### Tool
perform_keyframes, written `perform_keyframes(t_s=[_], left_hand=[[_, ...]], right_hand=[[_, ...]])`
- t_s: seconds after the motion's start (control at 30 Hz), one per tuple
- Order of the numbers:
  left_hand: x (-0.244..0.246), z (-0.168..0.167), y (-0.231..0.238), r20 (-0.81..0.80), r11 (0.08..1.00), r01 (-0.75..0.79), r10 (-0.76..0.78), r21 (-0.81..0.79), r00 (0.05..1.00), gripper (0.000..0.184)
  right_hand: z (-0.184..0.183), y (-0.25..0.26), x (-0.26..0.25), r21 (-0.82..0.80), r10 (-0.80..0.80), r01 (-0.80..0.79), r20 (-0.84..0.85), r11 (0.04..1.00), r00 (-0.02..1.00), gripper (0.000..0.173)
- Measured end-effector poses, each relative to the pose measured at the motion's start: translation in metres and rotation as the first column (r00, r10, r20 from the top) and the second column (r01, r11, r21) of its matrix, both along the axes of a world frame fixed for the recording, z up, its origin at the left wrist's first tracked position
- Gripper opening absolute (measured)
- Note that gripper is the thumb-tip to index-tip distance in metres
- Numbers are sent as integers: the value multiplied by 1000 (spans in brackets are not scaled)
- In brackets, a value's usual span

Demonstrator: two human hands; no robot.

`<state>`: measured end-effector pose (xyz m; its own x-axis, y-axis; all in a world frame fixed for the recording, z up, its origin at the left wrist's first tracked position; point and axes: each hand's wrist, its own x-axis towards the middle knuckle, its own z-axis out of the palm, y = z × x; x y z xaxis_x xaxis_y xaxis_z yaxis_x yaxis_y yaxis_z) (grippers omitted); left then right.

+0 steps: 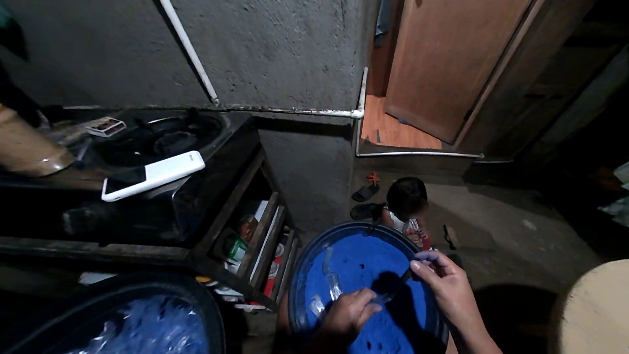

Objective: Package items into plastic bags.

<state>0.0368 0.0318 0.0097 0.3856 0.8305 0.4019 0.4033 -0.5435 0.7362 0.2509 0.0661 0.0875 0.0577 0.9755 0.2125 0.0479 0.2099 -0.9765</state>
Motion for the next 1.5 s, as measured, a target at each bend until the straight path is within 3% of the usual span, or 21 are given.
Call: perform_keyframes(t_s=[0.1,0.33,0.7,1.1,1.5], left_hand=[[1,0,0,-6,1000,3,-3,-8,1000,28],[-1,-2,0,75,984,71,-59,-162,995,31],[0,-6,0,122,965,79,-49,-251,991,29],[-1,-8,-1,120,900,86,-38,-427,992,30],[-3,-13,0,119,849,70,-8,-524,993,29]], right_hand=[[-1,1,-2,93,15,-22,81,995,997,16],[-4,4,-5,118,33,-43,90,992,995,15],[-16,11,-5,-47,65,-63,37,997,997,13],[-46,23,2,-67,197,-200,-55,978,979,15],[-49,28,-10,-283,114,-141,-109,949,987,7]])
